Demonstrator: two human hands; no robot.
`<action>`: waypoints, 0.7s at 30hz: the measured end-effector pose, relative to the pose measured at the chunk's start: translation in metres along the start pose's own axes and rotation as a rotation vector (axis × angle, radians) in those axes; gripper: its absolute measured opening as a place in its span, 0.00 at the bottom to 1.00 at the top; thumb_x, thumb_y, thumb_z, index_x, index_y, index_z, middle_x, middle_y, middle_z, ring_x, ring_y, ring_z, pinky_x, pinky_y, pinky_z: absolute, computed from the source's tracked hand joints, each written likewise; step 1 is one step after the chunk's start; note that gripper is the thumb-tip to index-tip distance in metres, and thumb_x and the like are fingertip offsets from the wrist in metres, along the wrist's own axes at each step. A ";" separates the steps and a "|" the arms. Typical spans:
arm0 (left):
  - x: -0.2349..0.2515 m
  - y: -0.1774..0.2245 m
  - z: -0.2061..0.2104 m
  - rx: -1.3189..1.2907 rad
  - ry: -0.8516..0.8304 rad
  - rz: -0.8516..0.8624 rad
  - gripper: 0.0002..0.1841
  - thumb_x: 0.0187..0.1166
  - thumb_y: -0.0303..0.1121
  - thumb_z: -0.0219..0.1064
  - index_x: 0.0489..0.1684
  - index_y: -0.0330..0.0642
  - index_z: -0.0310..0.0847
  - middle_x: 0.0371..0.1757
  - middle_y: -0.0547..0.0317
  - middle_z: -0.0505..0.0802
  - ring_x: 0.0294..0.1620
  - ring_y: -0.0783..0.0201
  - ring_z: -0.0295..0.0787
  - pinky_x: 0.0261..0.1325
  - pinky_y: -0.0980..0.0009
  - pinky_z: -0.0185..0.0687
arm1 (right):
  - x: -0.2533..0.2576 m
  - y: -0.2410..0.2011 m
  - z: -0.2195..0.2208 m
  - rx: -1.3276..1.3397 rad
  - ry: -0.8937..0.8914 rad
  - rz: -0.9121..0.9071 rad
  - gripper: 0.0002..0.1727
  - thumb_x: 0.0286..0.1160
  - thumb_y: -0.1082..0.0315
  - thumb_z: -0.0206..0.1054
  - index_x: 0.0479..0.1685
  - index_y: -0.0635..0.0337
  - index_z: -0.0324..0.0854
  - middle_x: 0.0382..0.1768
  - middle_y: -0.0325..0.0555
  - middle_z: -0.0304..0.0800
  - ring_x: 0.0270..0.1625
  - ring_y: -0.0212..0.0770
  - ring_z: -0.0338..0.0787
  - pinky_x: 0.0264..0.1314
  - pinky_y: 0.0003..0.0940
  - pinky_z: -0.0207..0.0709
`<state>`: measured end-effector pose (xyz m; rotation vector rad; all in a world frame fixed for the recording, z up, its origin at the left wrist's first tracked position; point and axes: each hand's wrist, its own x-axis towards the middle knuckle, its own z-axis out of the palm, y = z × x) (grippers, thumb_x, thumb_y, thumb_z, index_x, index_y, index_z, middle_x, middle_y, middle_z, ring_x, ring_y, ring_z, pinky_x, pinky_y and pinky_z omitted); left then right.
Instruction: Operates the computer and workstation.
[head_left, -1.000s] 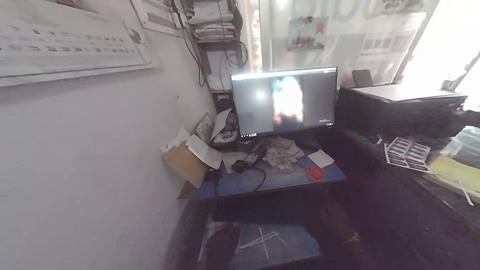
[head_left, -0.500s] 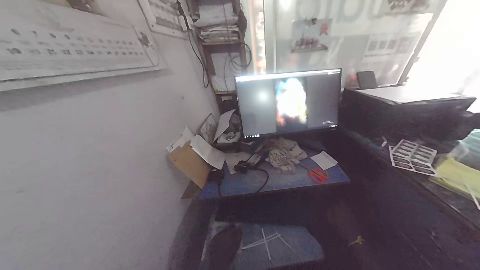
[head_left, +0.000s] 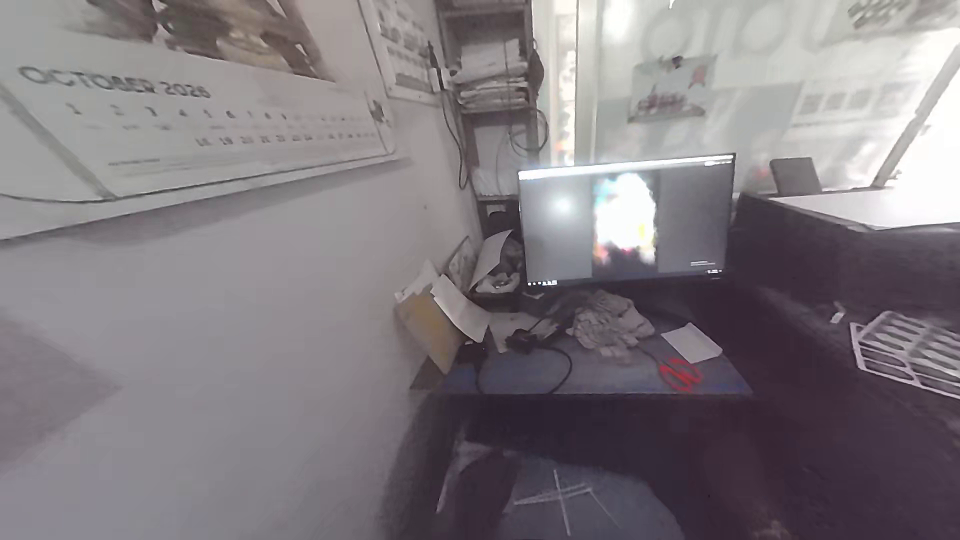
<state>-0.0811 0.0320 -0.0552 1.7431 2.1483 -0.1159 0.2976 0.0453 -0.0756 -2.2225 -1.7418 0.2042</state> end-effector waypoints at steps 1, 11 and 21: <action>-0.002 0.002 -0.004 -0.009 -0.026 -0.028 0.31 0.92 0.56 0.45 0.70 0.41 0.83 0.67 0.38 0.90 0.70 0.36 0.86 0.69 0.35 0.77 | 0.010 0.030 0.033 -0.012 0.112 -0.089 0.33 0.87 0.49 0.57 0.82 0.64 0.73 0.80 0.67 0.75 0.84 0.69 0.72 0.87 0.60 0.64; 0.021 -0.025 0.033 -0.028 0.147 0.122 0.29 0.90 0.57 0.49 0.67 0.45 0.87 0.63 0.42 0.93 0.66 0.38 0.89 0.67 0.35 0.79 | 0.002 0.034 0.037 0.056 0.131 -0.073 0.33 0.85 0.54 0.61 0.84 0.65 0.71 0.84 0.70 0.69 0.86 0.71 0.67 0.88 0.63 0.59; -0.109 0.032 -0.104 -0.203 0.094 0.005 0.26 0.96 0.42 0.45 0.72 0.32 0.81 0.70 0.36 0.88 0.74 0.41 0.83 0.80 0.46 0.69 | 0.003 0.019 0.023 0.043 0.182 -0.068 0.34 0.78 0.53 0.65 0.83 0.61 0.73 0.80 0.65 0.76 0.82 0.64 0.76 0.83 0.63 0.68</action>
